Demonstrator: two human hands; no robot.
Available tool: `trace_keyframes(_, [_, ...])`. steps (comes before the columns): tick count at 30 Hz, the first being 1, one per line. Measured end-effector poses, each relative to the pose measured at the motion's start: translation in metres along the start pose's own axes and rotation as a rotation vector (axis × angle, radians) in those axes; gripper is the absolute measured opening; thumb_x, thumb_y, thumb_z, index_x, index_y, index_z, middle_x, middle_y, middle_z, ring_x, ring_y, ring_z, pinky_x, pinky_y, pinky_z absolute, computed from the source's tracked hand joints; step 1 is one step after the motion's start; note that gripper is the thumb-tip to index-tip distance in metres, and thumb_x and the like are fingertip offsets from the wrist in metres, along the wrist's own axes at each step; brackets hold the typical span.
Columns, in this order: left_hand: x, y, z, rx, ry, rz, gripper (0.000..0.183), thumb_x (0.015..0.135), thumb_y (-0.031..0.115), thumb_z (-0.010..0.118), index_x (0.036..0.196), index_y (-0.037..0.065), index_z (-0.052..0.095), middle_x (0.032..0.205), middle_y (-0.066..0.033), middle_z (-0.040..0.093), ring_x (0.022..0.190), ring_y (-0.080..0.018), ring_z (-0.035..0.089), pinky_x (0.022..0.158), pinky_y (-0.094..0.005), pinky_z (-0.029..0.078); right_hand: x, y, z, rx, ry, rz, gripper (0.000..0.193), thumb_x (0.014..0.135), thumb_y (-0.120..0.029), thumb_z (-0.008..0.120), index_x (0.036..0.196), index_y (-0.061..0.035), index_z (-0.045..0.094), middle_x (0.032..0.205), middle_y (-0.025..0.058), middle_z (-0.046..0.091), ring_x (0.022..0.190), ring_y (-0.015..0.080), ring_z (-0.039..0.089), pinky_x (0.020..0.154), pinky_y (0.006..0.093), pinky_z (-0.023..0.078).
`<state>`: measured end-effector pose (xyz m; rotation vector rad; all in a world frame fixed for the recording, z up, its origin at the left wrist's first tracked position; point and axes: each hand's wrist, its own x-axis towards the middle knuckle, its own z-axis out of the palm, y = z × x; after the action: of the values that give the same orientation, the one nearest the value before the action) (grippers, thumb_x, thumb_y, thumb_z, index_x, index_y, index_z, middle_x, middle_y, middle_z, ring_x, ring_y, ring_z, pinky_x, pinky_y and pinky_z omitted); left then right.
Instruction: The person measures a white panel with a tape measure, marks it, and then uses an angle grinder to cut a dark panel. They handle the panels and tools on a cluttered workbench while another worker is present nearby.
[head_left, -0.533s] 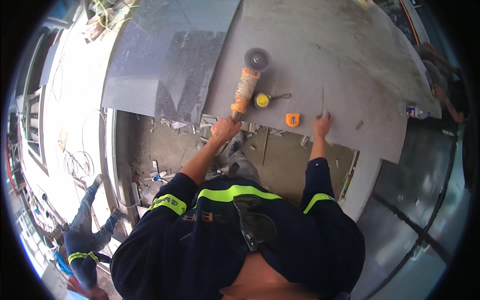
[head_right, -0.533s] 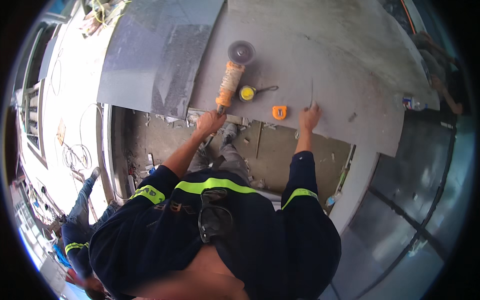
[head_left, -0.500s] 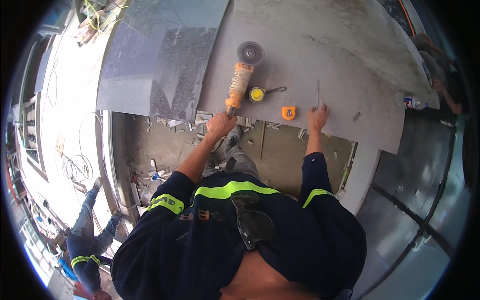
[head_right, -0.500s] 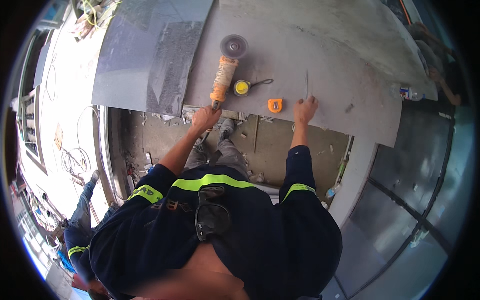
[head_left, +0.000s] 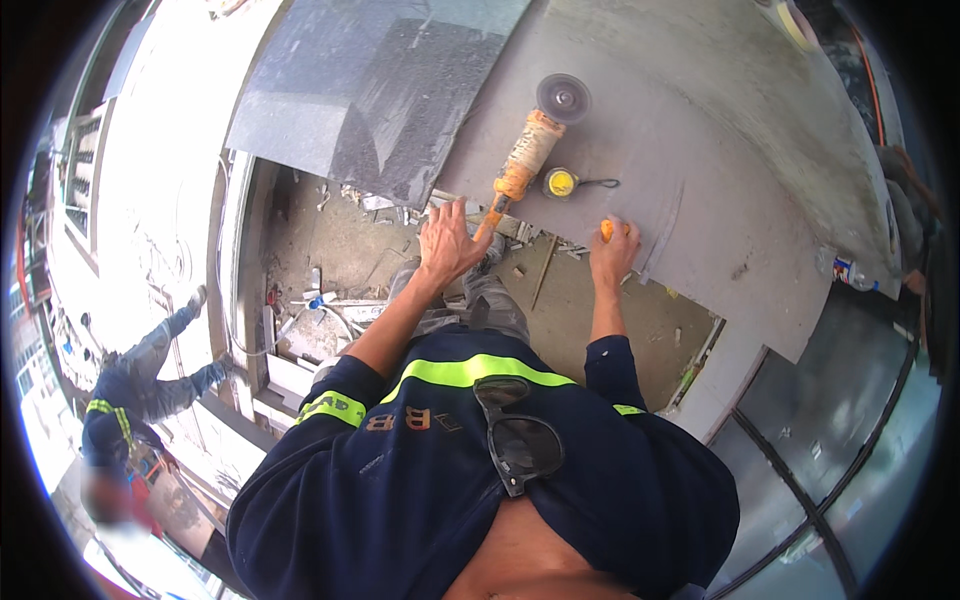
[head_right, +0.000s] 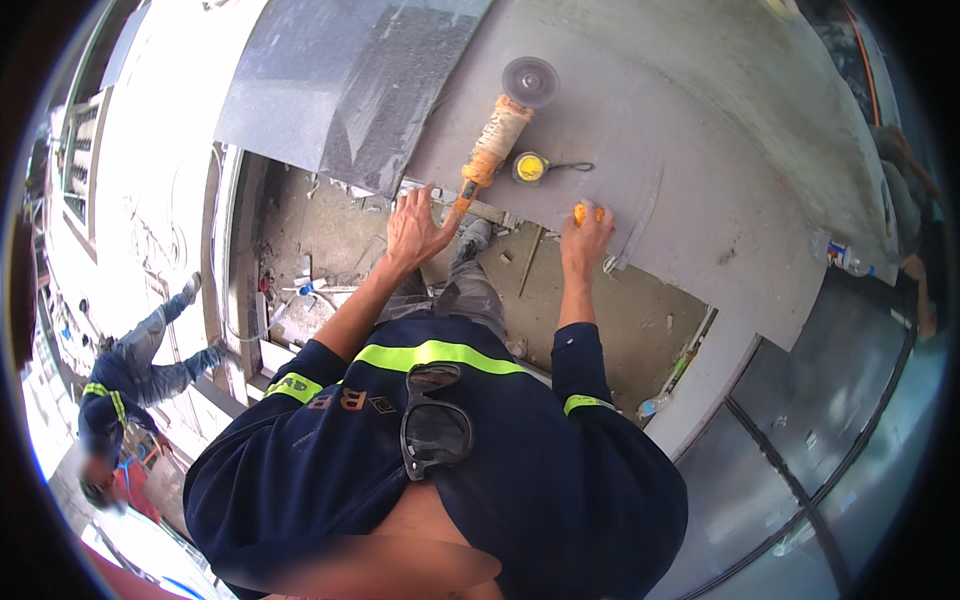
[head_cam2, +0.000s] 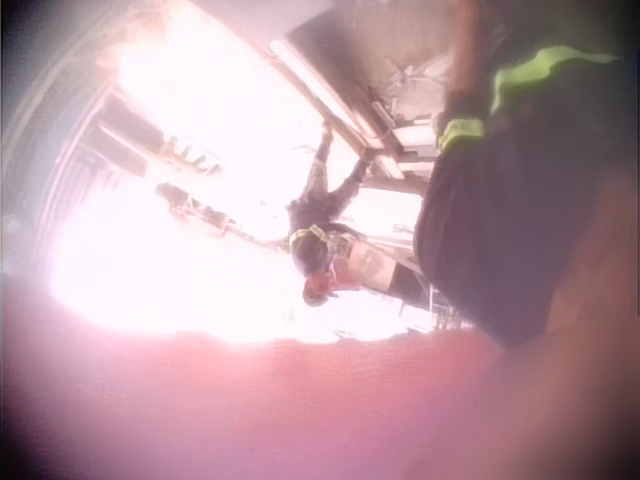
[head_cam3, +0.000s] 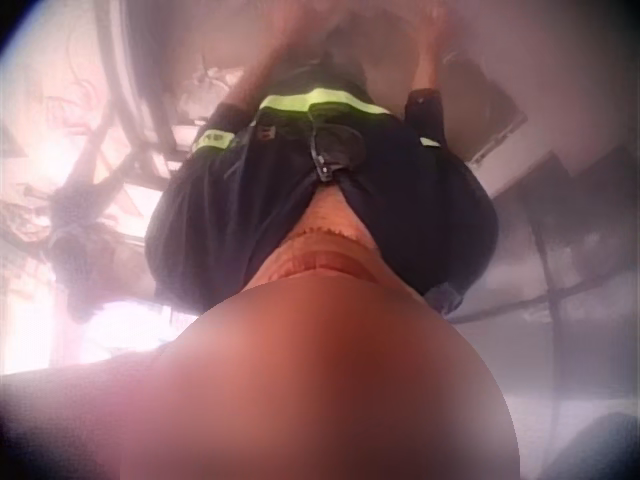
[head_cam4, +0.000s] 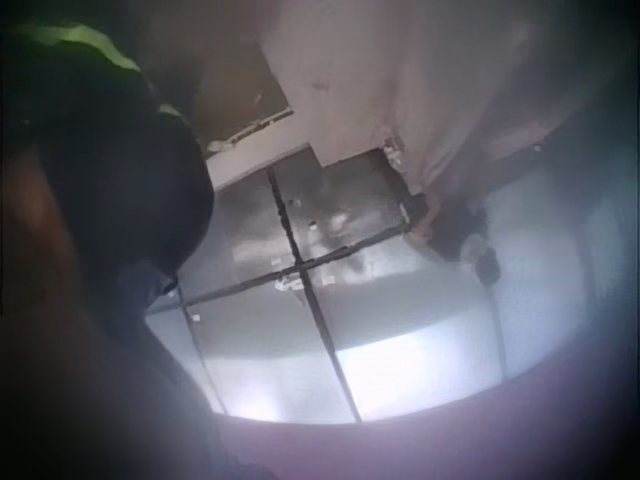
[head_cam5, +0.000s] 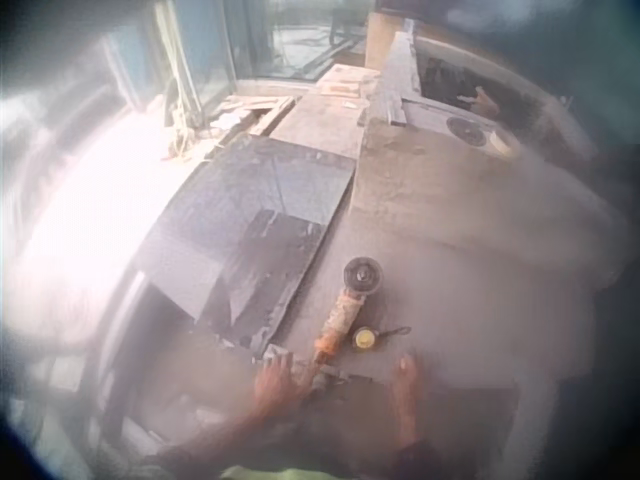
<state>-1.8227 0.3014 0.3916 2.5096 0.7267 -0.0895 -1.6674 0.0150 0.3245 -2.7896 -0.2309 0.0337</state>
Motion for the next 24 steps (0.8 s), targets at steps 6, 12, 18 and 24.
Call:
trace_keyframes(6, [-0.008, 0.019, -0.017, -0.638, -0.237, 0.15, 0.057, 0.101, 0.039, 0.065, 0.139, -0.002, 0.059, 0.13, -0.0248, 0.064, 0.117, -0.0394, 0.065, 0.102, -0.0487, 0.053, -0.018, -0.046, -0.031, 0.411, -0.028, -0.177, 0.058, 0.085, -0.018, 0.084, 0.136, -0.0008, 0.062, 0.125, 0.0215, 0.064, 0.117, 0.0381, 0.062, 0.101, 0.0488, 0.051])
trace_keyframes(12, [0.003, 0.027, -0.004, -1.367, -0.659, -0.349, 0.045, 0.11, 0.039, 0.056, 0.129, -0.001, 0.064, 0.118, -0.0118, 0.068, 0.11, -0.0239, 0.066, 0.09, -0.0414, 0.06, -0.076, -0.164, -0.06, 0.821, -0.402, -0.283, 0.079, 0.088, -0.021, 0.086, 0.153, 0.0007, 0.046, 0.145, 0.0243, 0.055, 0.134, 0.0386, 0.059, 0.108, 0.048, 0.054])
trace_keyframes(18, [-0.029, -0.042, -0.035, -1.894, -0.461, -0.543, 0.03, 0.104, 0.029, 0.061, 0.119, 0.004, 0.067, 0.112, -0.01, 0.07, 0.101, -0.0232, 0.07, 0.08, -0.0443, 0.063, -0.081, -0.21, -0.049, 0.926, -0.725, -0.572, 0.072, 0.094, -0.016, 0.08, 0.154, 0.0012, 0.045, 0.154, 0.0232, 0.047, 0.133, 0.0358, 0.059, 0.101, 0.0423, 0.06])
trace_keyframes(24, [-0.086, -0.133, -0.097, -1.738, -0.034, -0.589, 0.023, 0.096, 0.028, 0.073, 0.106, 0.009, 0.066, 0.092, -0.0088, 0.069, 0.085, -0.0201, 0.07, 0.067, -0.0348, 0.056, -0.066, -0.219, -0.001, 0.933, -1.118, -0.018, 0.042, 0.103, -0.022, 0.069, 0.139, -0.001, 0.062, 0.124, 0.0095, 0.071, 0.114, 0.0191, 0.067, 0.088, 0.0342, 0.059])
